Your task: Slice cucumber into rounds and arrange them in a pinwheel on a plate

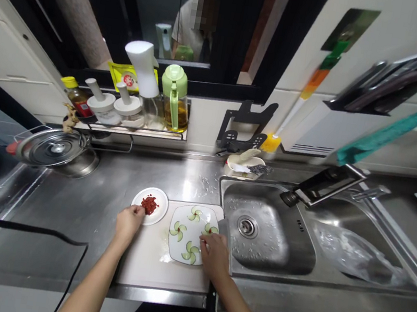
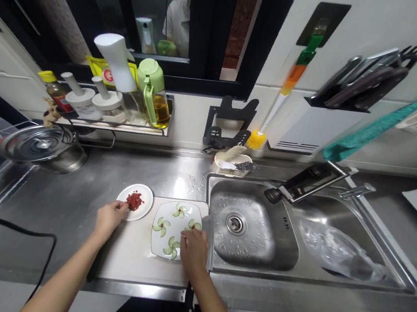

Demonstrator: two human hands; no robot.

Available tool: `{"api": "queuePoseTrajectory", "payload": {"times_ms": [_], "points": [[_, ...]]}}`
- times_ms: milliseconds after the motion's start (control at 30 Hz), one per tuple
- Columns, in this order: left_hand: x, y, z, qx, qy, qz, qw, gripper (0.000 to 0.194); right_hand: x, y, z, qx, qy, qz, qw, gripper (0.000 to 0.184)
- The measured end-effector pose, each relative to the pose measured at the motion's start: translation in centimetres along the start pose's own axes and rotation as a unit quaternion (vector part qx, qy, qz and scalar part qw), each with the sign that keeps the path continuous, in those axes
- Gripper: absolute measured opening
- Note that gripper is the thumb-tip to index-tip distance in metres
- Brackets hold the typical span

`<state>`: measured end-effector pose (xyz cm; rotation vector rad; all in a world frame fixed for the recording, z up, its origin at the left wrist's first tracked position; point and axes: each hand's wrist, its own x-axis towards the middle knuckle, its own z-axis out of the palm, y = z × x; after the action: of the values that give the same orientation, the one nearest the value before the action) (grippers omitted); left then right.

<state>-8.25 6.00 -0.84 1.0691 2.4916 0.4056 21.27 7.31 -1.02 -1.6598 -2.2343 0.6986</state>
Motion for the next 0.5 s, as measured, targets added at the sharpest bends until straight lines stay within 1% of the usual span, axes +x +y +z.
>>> {"api": "queuePoseTrajectory", "payload": {"times_ms": [100,200,300,367,433,500], "points": [[-1.8,0.5,0.5,-0.080,0.004,-0.004,0.997,0.032,0.0,-0.1,0.0,0.003,0.009,-0.004,1.000,0.023],[-4.6,1.9,2.1,-0.194,-0.032,0.001,0.980,0.035,-0.2,-0.3,0.1,0.010,0.010,-0.012,1.000,0.022],[-7.6,3.6,4.4,-0.297,-0.095,0.006,0.950,0.036,-0.7,-0.6,0.3,0.026,0.004,-0.014,1.000,0.020],[-9.4,4.6,5.8,-0.325,-0.133,-0.001,0.936,0.036,-1.0,-0.8,0.5,0.038,-0.001,-0.008,0.999,0.018],[-10.7,5.4,6.9,-0.325,-0.153,0.002,0.933,0.034,-1.4,-0.9,0.7,0.046,-0.009,-0.004,0.999,0.017],[-11.7,6.0,7.4,-0.323,-0.165,0.000,0.932,0.034,-1.8,-1.0,0.7,0.044,-0.014,-0.002,0.999,0.016]]}}
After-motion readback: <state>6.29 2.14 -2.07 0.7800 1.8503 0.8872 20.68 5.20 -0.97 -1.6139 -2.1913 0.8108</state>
